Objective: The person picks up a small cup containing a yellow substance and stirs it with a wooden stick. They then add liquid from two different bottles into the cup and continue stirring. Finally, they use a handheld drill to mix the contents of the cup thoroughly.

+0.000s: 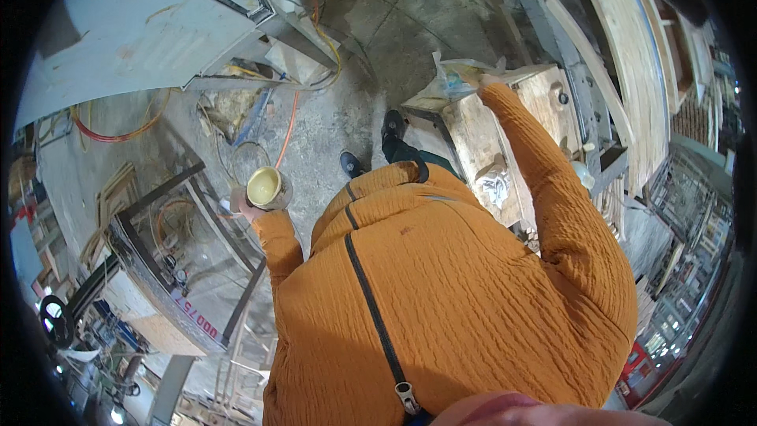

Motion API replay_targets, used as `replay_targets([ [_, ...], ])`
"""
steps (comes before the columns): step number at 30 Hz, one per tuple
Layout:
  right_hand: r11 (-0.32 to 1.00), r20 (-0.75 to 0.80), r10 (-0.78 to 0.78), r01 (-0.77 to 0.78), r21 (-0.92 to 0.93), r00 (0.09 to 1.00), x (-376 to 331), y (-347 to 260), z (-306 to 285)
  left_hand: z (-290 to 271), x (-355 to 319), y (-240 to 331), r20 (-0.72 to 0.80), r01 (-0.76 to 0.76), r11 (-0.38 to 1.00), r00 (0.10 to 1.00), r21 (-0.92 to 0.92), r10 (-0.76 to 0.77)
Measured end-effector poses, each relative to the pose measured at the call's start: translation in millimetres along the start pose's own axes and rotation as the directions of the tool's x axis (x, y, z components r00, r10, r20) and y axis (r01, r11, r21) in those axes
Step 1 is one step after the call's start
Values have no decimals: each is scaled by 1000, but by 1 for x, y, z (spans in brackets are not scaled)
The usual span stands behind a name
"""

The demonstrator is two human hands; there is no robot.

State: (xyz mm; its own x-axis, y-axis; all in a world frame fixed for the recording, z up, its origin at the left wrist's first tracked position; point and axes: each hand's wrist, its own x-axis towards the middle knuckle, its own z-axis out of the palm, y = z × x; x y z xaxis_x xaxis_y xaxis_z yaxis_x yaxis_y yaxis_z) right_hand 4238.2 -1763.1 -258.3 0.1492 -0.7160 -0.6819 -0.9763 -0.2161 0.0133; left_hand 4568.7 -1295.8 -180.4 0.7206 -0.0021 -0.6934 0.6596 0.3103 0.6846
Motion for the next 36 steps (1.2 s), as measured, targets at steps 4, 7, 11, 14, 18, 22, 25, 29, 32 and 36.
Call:
replay_targets([
  [4,996,91,-28,35,-76,995,13,-22,14,75,-75,-3,-71,-133,939,984,319,163],
  [7,977,91,-70,87,-193,993,33,-39,26,26,-55,-7,-98,106,992,990,73,-99],
  [11,896,127,-184,219,-386,975,35,-39,45,12,-55,-18,-177,256,959,956,118,-234],
  [14,901,226,-179,252,-353,958,38,-38,50,12,-51,-27,-135,252,956,963,151,-232],
  [18,891,269,-219,305,-336,938,43,-29,51,18,-46,-42,10,322,939,946,124,-325],
  [22,816,359,-303,435,-381,883,43,-25,31,51,-58,-53,59,362,924,927,124,-371],
  [25,821,349,-323,444,-360,880,44,-27,12,54,-57,-57,30,388,912,918,134,-395],
  [29,824,378,-265,412,-389,887,45,-40,-15,64,-66,-54,62,448,889,889,95,-454],
  [32,812,392,-193,370,-450,900,45,-42,-45,66,-69,-50,90,432,898,894,86,-439],
  [36,801,426,-123,343,-491,896,35,-22,-95,67,-68,-45,174,322,939,925,120,-339],
])
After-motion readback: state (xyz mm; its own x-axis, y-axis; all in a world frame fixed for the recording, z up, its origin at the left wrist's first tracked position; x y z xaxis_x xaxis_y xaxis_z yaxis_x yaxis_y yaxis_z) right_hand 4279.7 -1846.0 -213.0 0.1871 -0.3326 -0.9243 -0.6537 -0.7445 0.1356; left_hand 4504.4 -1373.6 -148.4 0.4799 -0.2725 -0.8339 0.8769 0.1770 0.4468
